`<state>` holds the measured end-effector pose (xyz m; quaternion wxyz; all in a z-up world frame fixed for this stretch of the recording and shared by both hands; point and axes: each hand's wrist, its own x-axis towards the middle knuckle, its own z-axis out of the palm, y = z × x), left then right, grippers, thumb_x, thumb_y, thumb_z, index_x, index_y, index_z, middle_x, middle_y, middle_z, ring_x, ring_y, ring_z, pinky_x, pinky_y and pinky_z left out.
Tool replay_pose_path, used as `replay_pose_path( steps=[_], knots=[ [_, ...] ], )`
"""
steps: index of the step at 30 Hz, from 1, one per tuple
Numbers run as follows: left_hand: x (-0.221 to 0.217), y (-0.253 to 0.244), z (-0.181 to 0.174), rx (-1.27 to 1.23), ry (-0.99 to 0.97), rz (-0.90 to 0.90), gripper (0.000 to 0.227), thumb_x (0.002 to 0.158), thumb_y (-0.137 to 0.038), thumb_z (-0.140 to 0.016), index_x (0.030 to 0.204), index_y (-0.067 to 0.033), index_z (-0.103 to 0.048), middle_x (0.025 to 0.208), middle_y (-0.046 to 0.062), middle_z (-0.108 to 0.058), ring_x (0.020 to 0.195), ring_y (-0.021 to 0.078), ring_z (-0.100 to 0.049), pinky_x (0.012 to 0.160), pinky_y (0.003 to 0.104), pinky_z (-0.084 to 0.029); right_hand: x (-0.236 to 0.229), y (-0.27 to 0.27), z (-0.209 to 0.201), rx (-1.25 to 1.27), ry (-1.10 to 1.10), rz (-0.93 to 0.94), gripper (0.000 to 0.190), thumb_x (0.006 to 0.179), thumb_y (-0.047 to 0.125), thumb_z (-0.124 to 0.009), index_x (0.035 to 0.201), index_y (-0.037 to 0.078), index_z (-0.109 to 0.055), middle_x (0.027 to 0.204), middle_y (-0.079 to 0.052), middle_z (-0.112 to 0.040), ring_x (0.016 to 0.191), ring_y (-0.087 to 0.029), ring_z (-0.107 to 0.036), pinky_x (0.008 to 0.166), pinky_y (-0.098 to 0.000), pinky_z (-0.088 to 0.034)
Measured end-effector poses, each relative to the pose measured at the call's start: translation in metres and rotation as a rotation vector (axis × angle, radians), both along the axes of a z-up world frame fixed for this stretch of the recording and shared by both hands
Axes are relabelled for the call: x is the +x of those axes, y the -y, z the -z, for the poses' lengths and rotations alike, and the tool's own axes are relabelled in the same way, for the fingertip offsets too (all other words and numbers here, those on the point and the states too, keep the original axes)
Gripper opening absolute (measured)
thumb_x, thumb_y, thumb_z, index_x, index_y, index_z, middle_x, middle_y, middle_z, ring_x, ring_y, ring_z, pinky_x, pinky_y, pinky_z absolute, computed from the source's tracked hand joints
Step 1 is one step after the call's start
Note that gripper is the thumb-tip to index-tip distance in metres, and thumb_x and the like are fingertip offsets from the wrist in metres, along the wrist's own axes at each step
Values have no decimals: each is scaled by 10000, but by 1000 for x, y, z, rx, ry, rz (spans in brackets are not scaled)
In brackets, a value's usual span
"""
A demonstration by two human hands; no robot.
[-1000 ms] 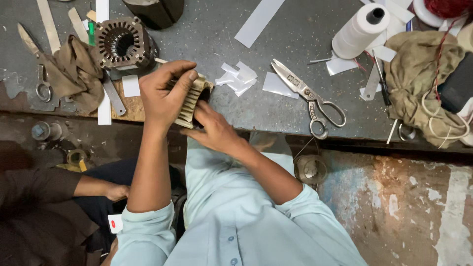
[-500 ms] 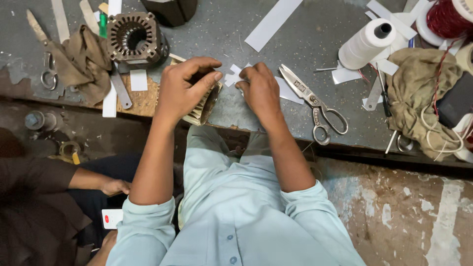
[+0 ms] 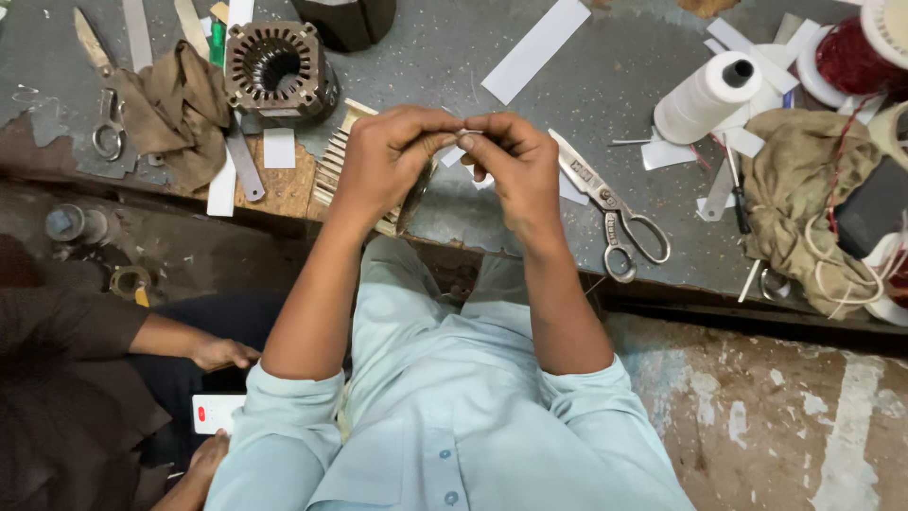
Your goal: The person inserts small white rectangular pieces into the slots of a cylindrical metal stator core. They repeatedly pick up pieces from the table and place them into the core, rotating the core as needed. A second person is visible nearby using a phone.
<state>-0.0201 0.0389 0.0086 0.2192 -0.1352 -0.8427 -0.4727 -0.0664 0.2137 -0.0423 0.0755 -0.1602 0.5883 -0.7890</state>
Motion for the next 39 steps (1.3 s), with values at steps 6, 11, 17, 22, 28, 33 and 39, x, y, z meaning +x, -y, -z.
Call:
replay_pose_path(
  steps=[6,11,17,22,28,33,39],
  knots=[
    [-3,14,25,113,61,35,141,964,-30,-763,1104,-14,-769,1035,103,-788,945,179,-771,821,287,-601,6,9,17,-116,85,64,178,976,-6,-715,1142,-69,-729,975,-131,-769,817,-158,-748,650,-271,-599],
    [-3,11,24,138,49,54,159,974,-34,-761,1130,-5,-748,1070,99,-783,976,167,-768,856,279,-606,11,11,24,-62,-90,129,196,1015,-4,-676,1197,-62,-717,1001,-136,-764,869,-162,-754,710,-283,-629],
    [-3,13,23,183,39,-41,135,964,-48,-791,1093,-14,-770,1053,95,-791,955,158,-764,845,277,-602,11,10,29,-138,-126,120,171,1051,-27,-633,1206,-55,-697,1095,-156,-752,948,-191,-758,784,-314,-646],
    [-2,17,23,86,-100,-41,132,967,-7,-779,1098,-20,-792,1061,104,-782,999,166,-759,862,269,-598,11,12,32,-143,-176,111,145,1075,-28,-618,1195,-58,-693,1163,-158,-747,1037,-208,-758,847,-340,-661],
    [1,15,23,268,96,-56,124,939,5,-716,1037,-31,-785,915,69,-789,795,122,-750,703,243,-578,17,17,35,-99,-218,128,192,1059,-41,-629,1241,-45,-688,1119,-154,-741,1028,-212,-759,842,-343,-666],
    [5,9,19,-15,-101,-60,149,928,35,-691,1045,-35,-750,973,79,-766,900,195,-741,791,313,-574,12,16,36,-227,-4,98,170,1036,-52,-609,1169,-41,-713,1014,-176,-757,894,-217,-766,776,-346,-665],
    [7,4,13,-137,-186,-10,181,940,49,-699,1072,-67,-743,1028,74,-757,973,251,-721,860,366,-567,6,6,40,-431,271,18,165,985,-49,-623,1125,-52,-707,959,-195,-763,812,-233,-758,702,-344,-635]
  ],
)
